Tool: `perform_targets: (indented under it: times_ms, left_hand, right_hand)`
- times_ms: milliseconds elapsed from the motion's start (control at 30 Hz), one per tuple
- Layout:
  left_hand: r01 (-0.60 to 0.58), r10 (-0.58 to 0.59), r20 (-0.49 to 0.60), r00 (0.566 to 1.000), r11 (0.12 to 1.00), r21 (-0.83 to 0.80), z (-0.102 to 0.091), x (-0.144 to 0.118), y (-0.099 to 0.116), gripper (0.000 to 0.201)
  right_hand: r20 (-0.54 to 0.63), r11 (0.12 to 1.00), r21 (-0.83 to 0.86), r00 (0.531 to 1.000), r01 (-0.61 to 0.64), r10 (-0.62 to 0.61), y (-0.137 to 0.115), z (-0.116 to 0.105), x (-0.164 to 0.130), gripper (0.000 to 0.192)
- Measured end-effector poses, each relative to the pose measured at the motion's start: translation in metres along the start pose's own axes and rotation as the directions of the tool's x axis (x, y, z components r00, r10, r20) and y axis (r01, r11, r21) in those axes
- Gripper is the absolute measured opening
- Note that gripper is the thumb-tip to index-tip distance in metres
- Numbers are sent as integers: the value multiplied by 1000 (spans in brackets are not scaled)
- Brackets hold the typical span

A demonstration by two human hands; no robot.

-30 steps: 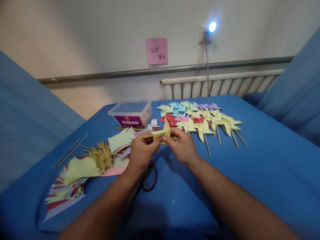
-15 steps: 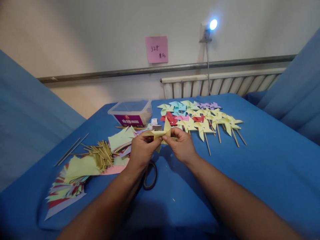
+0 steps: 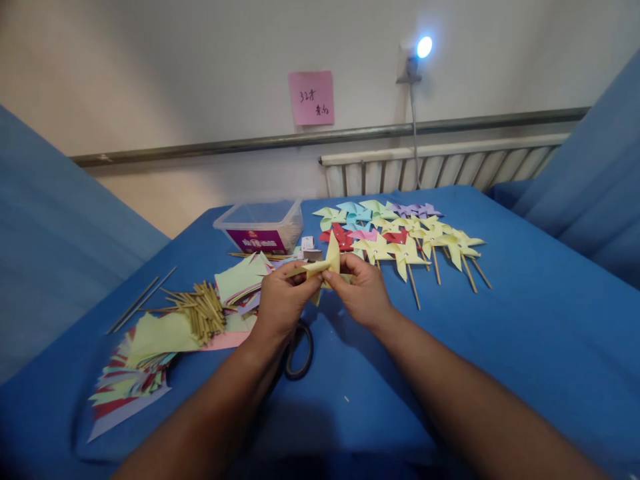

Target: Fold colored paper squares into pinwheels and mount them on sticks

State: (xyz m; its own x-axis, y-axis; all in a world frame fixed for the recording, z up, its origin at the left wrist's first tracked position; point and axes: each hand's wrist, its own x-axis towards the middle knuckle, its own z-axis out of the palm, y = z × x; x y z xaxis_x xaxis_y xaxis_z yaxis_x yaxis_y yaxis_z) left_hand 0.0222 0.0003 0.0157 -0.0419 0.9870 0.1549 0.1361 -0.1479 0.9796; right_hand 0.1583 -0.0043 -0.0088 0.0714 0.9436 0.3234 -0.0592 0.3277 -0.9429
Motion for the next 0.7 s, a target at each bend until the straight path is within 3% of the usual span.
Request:
perform_targets:
  times_ms: [267,533,700]
  left_hand:
    - [-38,38,8,999,999,-9,0,3,-6,17]
    - [50,-41,60,997,987,-151,2,4,-7,24]
    - [126,-115,62,991,966,-224,3,2,-2,21]
  right_hand:
    - [-71,1000,-9,997,-28,27,0,5,-4,18]
    - [-82,1000,0,996,-27,27,2,3,0,19]
    - [-31,971,191,988,-141,149,3,4,1,24]
